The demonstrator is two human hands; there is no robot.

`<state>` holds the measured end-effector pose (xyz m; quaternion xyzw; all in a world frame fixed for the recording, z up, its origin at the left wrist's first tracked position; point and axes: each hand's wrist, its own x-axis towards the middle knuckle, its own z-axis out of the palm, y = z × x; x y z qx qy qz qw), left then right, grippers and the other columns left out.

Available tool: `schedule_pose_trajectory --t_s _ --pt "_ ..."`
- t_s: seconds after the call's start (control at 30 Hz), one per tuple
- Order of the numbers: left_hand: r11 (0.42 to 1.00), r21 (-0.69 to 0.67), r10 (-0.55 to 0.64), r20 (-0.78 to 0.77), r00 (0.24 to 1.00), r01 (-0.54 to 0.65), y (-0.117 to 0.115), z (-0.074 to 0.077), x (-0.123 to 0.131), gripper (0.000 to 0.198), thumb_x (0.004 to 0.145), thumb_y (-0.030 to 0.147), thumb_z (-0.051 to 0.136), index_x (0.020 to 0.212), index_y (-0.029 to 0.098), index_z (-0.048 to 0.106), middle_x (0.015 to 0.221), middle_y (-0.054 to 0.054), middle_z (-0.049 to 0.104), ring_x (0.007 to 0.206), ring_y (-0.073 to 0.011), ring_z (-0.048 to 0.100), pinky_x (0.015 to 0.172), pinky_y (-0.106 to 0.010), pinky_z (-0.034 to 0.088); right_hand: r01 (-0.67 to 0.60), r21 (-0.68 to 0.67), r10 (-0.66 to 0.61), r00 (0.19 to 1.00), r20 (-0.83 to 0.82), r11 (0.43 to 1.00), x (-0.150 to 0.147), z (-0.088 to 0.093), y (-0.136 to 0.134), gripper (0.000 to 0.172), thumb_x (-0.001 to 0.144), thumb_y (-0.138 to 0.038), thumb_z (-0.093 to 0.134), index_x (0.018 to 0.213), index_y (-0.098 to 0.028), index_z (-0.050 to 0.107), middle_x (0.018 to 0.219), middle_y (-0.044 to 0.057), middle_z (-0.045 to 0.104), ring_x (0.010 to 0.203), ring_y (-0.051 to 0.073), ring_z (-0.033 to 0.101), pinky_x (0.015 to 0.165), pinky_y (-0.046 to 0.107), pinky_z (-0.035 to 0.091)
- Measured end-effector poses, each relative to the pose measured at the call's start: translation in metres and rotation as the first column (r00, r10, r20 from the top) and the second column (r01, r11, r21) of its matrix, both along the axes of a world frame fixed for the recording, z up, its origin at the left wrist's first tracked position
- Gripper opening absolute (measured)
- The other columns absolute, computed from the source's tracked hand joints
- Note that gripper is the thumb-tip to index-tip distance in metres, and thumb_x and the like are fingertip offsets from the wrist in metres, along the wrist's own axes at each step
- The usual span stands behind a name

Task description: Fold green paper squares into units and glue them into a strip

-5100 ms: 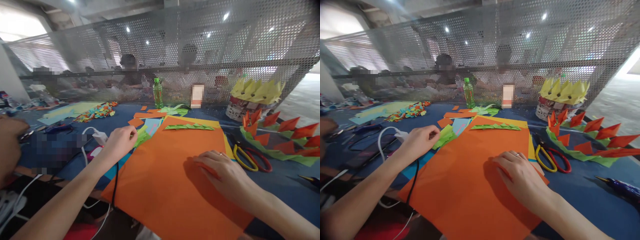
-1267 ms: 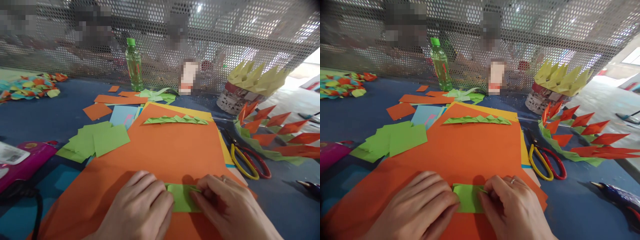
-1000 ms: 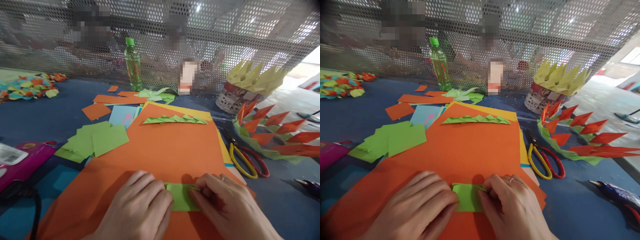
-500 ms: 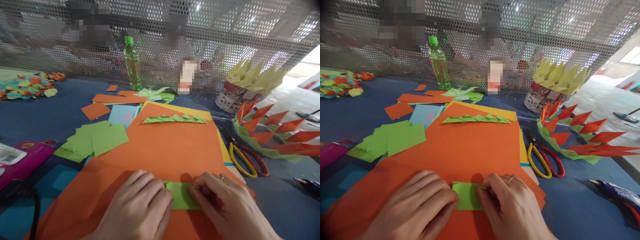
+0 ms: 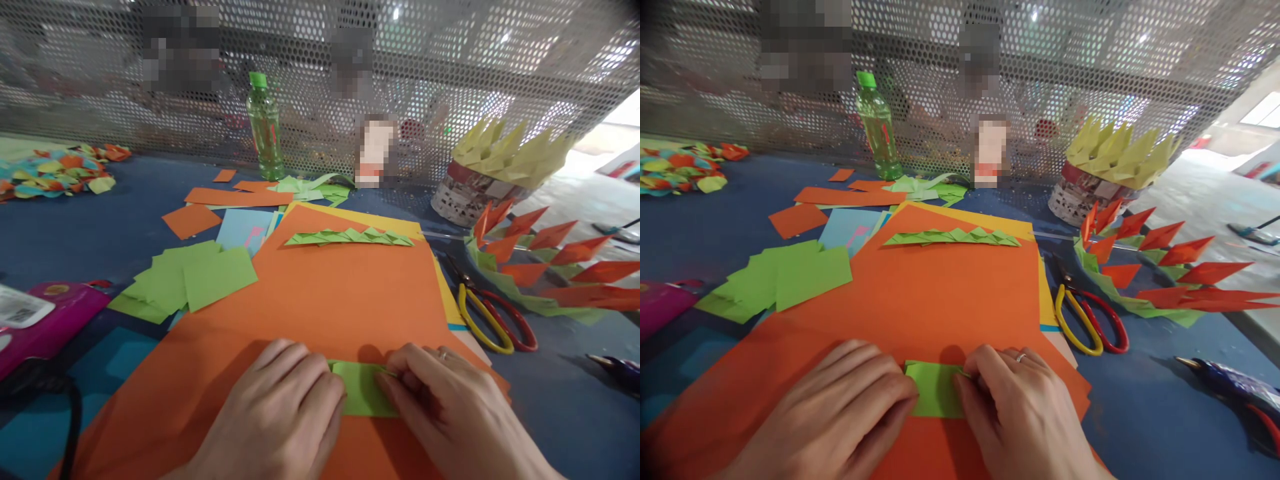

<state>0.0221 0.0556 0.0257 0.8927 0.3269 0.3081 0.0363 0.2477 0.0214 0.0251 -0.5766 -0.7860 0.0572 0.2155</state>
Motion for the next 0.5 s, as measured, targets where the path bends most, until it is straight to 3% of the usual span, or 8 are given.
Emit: schedule_pose_trajectory --t_s 0.17,0.3,0.5 --pt "0.998 0.057 -0.004 -0.058 0.998 0.007 0.0 0.001 0.0 0.031 0.097 0.005 0.041 0.081 0.017 0.065 0.082 -0.004 0.065 0.08 -0.0168 0.063 0.082 -0.031 0.055 -0.014 0.031 0.013 0.999 0.034 0.999 -0.001 0.002 0.001 0.018 0.099 -0.026 0.053 0.081 -0.025 0.05 0.059 -0.006 0.056 0.051 0.013 0.055 0.05 0.025 0.037" --pt "0.981 0.186 -0.036 -0.057 0.998 0.046 -0.002 0.001 -0.001 0.03 0.098 0.007 0.041 0.091 0.017 0.069 0.099 -0.005 0.07 0.095 -0.0177 0.066 0.094 -0.031 0.054 -0.018 0.033 0.017 0.999 0.033 0.999 -0.001 0.003 0.001 0.018 0.098 -0.026 0.053 0.081 -0.025 0.05 0.06 -0.007 0.057 0.05 0.013 0.055 0.051 0.025 0.038" --pt "0.965 0.23 -0.115 -0.061 0.991 0.126 -0.011 -0.013 -0.002 0.038 0.101 0.011 0.035 0.108 0.02 0.071 0.097 -0.004 0.072 0.093 -0.0153 0.068 0.094 -0.027 0.055 0.009 0.015 -0.009 1.0 0.022 1.0 0.001 0.001 0.002 0.017 0.096 -0.03 0.058 0.081 -0.025 0.051 0.057 -0.008 0.055 0.048 0.012 0.055 0.049 0.023 0.038"
